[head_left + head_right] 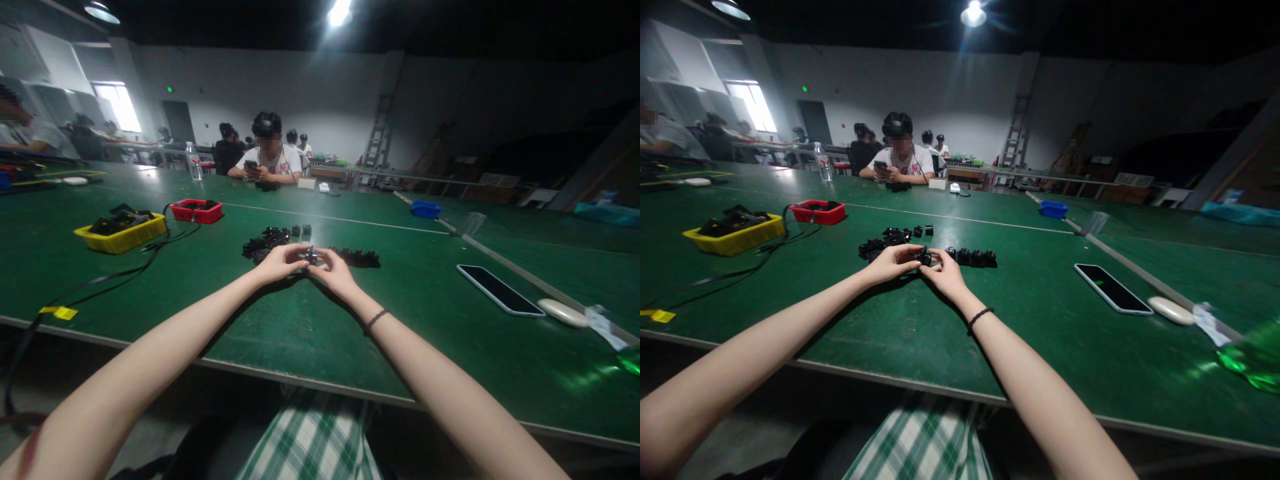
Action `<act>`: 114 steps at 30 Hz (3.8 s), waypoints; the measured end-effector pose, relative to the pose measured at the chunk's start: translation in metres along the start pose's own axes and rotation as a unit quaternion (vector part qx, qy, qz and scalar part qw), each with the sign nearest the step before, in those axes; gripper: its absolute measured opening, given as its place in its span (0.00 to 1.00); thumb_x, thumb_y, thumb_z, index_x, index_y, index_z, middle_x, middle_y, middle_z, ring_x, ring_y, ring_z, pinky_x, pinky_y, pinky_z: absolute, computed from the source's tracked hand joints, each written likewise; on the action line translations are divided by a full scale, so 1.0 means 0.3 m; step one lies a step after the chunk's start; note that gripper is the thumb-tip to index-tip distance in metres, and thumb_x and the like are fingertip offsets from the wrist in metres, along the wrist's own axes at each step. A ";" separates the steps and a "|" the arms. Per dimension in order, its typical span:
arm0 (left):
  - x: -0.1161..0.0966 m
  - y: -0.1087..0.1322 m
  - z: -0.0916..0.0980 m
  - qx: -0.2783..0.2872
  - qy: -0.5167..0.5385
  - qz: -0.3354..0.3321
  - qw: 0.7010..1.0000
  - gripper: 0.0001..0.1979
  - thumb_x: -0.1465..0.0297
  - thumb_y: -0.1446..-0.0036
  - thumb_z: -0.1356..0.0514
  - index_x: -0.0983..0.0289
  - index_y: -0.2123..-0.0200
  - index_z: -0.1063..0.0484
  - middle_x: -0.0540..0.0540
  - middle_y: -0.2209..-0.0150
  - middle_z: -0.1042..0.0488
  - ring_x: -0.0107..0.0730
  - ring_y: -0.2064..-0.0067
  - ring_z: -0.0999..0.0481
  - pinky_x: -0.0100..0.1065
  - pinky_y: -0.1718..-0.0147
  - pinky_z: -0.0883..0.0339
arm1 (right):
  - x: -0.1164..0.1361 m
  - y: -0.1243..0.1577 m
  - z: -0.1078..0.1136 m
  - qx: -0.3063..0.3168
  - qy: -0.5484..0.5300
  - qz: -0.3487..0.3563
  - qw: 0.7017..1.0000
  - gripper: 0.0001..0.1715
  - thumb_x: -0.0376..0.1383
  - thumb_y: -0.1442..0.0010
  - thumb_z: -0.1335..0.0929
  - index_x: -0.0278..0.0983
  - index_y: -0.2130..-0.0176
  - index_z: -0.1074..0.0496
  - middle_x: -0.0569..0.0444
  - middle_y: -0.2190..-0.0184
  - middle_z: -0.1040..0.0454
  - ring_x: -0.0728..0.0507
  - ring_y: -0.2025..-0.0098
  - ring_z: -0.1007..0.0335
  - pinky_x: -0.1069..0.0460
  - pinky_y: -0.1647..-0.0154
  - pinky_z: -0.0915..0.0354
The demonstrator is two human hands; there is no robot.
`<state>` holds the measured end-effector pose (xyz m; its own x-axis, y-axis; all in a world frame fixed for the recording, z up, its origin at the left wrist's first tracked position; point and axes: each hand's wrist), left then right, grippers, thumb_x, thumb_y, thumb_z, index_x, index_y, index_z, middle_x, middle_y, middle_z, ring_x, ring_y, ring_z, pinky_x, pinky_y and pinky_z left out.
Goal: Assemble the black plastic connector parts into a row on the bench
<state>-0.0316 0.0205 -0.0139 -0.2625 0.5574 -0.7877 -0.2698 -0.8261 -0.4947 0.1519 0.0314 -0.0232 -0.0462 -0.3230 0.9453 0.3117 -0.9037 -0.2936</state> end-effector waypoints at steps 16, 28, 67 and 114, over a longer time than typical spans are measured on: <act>-0.013 -0.002 0.002 0.009 0.033 0.039 0.999 0.28 0.60 0.53 0.34 0.68 0.50 0.27 0.64 0.48 0.26 0.50 0.47 0.27 0.51 0.45 0.37 | 0.012 0.007 0.004 0.003 0.020 0.006 1.000 0.27 0.35 0.55 0.26 0.35 0.54 0.31 0.50 0.60 0.24 0.53 0.74 0.31 0.56 0.72 0.34; -0.019 -0.004 0.002 0.011 0.056 0.048 0.997 0.28 0.60 0.54 0.33 0.68 0.51 0.26 0.65 0.47 0.27 0.52 0.45 0.28 0.52 0.44 0.39 | 0.016 0.007 0.001 0.001 0.027 0.003 1.000 0.26 0.35 0.54 0.27 0.34 0.54 0.32 0.51 0.61 0.24 0.52 0.73 0.31 0.55 0.71 0.34; -0.025 -0.004 0.003 0.009 0.021 0.022 0.999 0.25 0.62 0.50 0.35 0.68 0.50 0.27 0.64 0.48 0.25 0.48 0.48 0.26 0.50 0.45 0.36 | -0.008 -0.001 0.006 0.011 0.032 0.020 0.999 0.27 0.38 0.51 0.27 0.36 0.52 0.32 0.51 0.61 0.25 0.52 0.75 0.33 0.52 0.68 0.32; -0.016 -0.003 0.016 -0.024 -0.029 0.023 0.999 0.27 0.63 0.53 0.33 0.67 0.49 0.28 0.62 0.54 0.23 0.39 0.60 0.23 0.43 0.56 0.29 | -0.030 -0.011 0.009 0.025 0.011 0.021 0.999 0.27 0.37 0.49 0.29 0.38 0.50 0.35 0.49 0.55 0.26 0.52 0.73 0.31 0.52 0.68 0.32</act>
<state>-0.0346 0.0189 -0.0079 -0.3268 0.5211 -0.7885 -0.2122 -0.8534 -0.4761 0.1537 0.0381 -0.0302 -0.0540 -0.3664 0.9289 0.3605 -0.8747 -0.3241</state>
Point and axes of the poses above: each hand's wrist, its own y-axis away from the middle knuckle, its own z-axis out of the back of the hand, x = y × z
